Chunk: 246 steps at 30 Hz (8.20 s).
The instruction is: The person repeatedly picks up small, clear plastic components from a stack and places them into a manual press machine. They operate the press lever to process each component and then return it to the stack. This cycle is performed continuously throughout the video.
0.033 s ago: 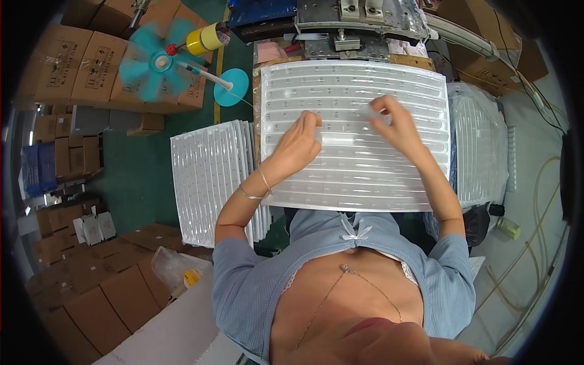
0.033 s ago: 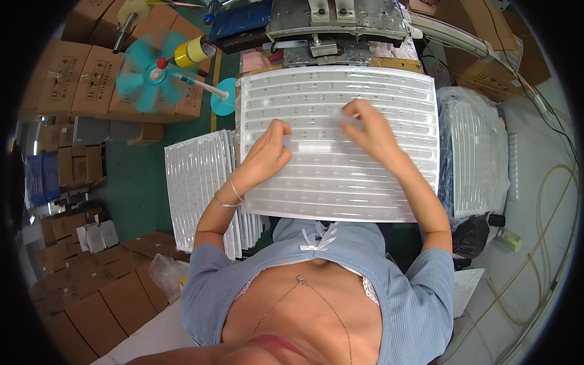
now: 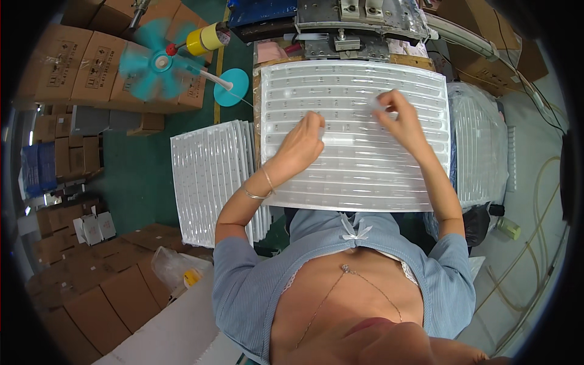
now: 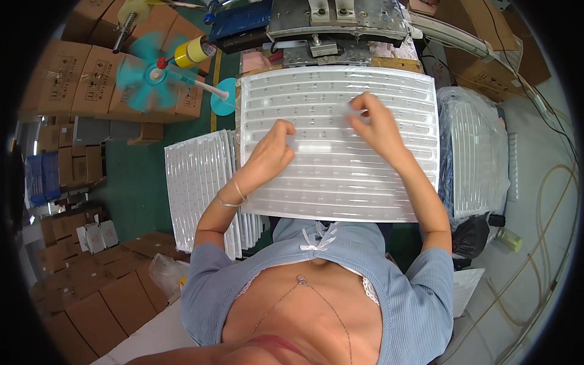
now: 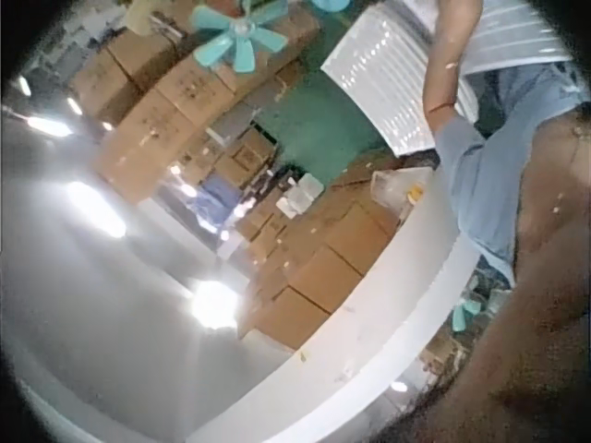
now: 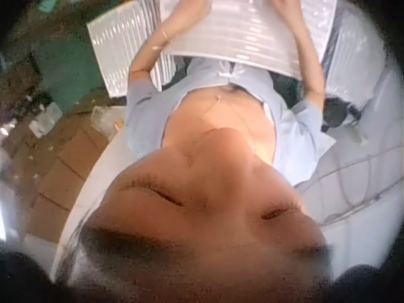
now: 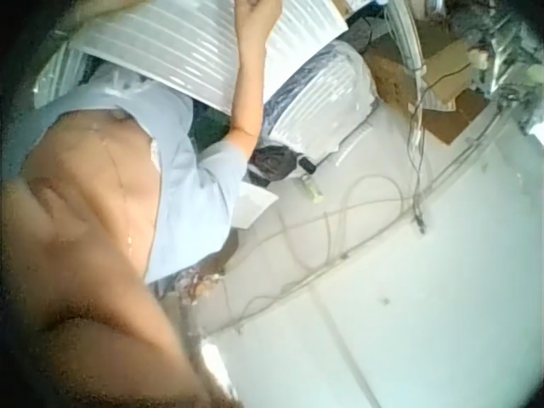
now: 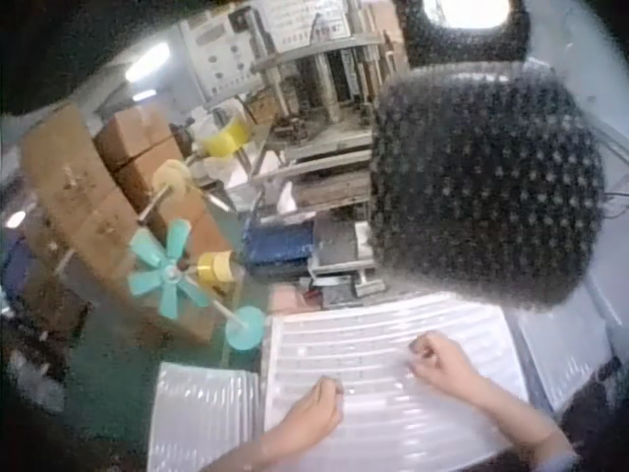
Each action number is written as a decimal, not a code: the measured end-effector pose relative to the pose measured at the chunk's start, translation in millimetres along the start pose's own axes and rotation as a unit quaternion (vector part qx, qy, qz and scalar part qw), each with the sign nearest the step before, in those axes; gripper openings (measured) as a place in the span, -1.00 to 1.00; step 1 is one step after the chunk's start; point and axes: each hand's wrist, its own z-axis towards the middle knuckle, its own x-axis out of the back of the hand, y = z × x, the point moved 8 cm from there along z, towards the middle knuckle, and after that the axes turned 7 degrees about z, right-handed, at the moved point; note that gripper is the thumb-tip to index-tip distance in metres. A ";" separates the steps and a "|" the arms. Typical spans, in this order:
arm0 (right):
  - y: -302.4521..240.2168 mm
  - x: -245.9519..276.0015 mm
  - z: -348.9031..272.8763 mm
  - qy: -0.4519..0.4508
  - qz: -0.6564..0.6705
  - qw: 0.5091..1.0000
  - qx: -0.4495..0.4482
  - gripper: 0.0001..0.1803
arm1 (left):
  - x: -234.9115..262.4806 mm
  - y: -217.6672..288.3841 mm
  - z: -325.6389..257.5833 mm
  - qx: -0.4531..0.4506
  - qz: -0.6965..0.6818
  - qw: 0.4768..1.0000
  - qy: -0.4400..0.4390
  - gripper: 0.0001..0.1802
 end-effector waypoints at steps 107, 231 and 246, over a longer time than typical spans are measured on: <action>-97.5 58.3 191.3 0.289 -0.432 0.822 0.233 -0.84 | 115.4 31.2 125.3 -0.040 0.008 0.950 0.310 -0.76; -70.6 83.1 110.3 0.264 -0.125 0.944 0.156 -0.77 | 114.3 25.8 228.2 0.006 0.275 0.923 0.270 -0.68; -90.7 70.2 155.1 0.316 -0.376 0.841 0.228 -0.56 | 50.1 31.1 97.1 -0.023 -0.083 0.978 0.188 -0.65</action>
